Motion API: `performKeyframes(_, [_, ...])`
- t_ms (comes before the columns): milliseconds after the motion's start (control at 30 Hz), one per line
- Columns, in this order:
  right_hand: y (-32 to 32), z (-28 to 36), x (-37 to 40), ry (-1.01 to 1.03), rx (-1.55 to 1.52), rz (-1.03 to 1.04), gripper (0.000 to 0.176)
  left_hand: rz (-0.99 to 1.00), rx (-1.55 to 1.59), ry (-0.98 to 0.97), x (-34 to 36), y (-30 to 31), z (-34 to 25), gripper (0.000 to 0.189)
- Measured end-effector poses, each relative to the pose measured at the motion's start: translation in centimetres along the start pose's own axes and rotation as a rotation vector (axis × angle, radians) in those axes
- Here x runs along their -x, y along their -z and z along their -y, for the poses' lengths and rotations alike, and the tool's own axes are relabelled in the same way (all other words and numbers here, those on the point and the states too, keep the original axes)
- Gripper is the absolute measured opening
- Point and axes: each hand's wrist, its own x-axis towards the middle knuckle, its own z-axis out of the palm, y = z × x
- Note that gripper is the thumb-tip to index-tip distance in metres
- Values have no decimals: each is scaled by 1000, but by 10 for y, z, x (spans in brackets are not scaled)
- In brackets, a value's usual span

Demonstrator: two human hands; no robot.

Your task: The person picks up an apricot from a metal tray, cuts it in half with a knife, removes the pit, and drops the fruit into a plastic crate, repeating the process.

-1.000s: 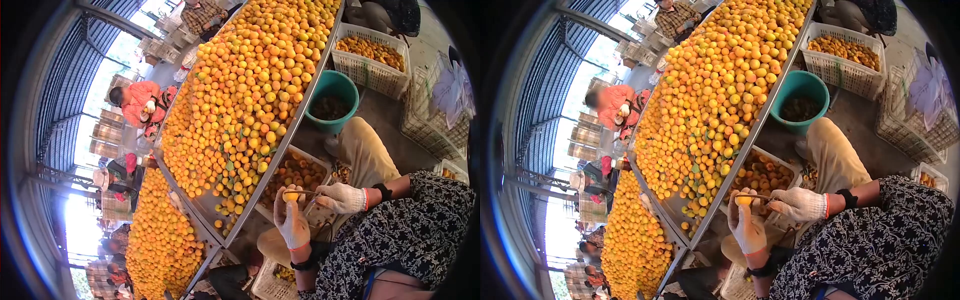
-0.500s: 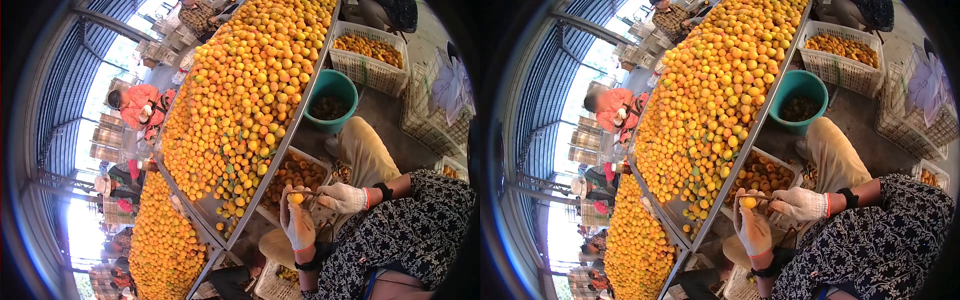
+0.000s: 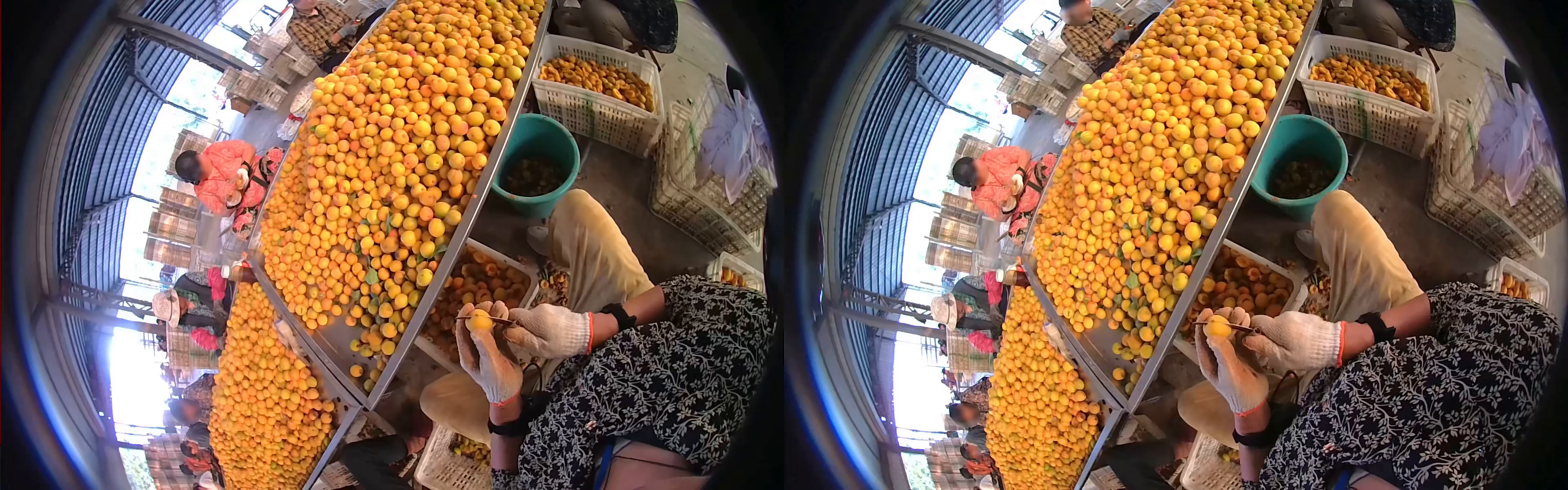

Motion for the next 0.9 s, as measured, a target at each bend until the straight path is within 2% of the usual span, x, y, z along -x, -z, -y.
performKeyframes(67, [-2, -1, -2, 15, -101, -14, 40, -10, 35, -21, -2, 0, 0, 45])
performKeyframes(100, [-3, -5, -3, 14, -101, -18, 40, 47, -185, -38, -5, 1, -5, 44])
performKeyframes(133, [-2, -11, -6, -34, -254, 35, 41, 102, -404, -56, -9, 2, -10, 44])
performKeyframes(167, [-1, -15, -8, -84, -408, 90, 43, 101, -404, -55, -14, 7, -17, 44])
performKeyframes(200, [8, -12, -8, -218, -551, 220, 45, 213, -302, 66, -19, 13, -25, 45])
performKeyframes(233, [12, -15, -9, -235, -539, 280, 45, 327, -197, 183, -23, 16, -27, 46])
performKeyframes(267, [16, -16, -11, -248, -527, 336, 46, 330, -195, 181, -24, 16, -22, 46])
performKeyframes(300, [12, -13, -11, -249, -528, 331, 46, 272, -423, 22, -23, 14, -12, 48])
performKeyframes(333, [2, -7, -10, -120, -390, 157, 46, 206, -649, -138, -20, 10, -4, 50])
performKeyframes(367, [-1, -3, -11, 12, -246, -16, 46, 105, -497, -82, -14, -5, -2, 50])
performKeyframes(400, [0, -2, -12, 15, -246, -17, 46, 106, -497, -84, -18, -5, -1, 50])
performKeyframes(467, [5, -4, -12, -12, -206, 6, 48, 233, -214, 28, -23, -2, 4, 48])
performKeyframes(500, [9, -6, -12, 8, -281, 30, 47, 264, -159, 170, -20, -15, -18, 45])
performKeyframes(533, [21, -11, -16, -361, -414, 307, 45, 263, -156, 174, -24, -5, -22, 45])
performKeyframes(600, [37, -8, -15, -347, -421, 485, 45, 521, -186, 206, -34, 21, -17, 43])
performKeyframes(633, [30, -12, -16, -349, -424, 486, 45, 465, -277, 131, -35, 22, -3, 41])
performKeyframes(667, [15, -18, -16, -89, -351, 249, 45, 460, -276, 135, -27, 16, 9, 41])
performKeyframes(700, [5, -24, -19, 175, -268, 15, 46, 321, -245, 57, -21, 4, 17, 41])
performKeyframes(733, [-1, -29, -22, 179, -268, 19, 46, 187, -216, -21, -19, -5, 19, 42])
performKeyframes(800, [-1, -26, -25, 228, -256, -75, 45, 220, -222, -23, -23, -4, 15, 44])
performKeyframes(833, [10, -26, -17, -238, -549, 190, 44, 257, -204, 70, -23, 3, 16, 46])
performKeyframes(867, [30, -5, -15, -407, -671, 301, 44, 298, -186, 160, -24, 10, 17, 47])
performKeyframes(900, [31, -9, -16, -426, -673, 319, 45, 330, -177, 148, -26, 16, 19, 46])
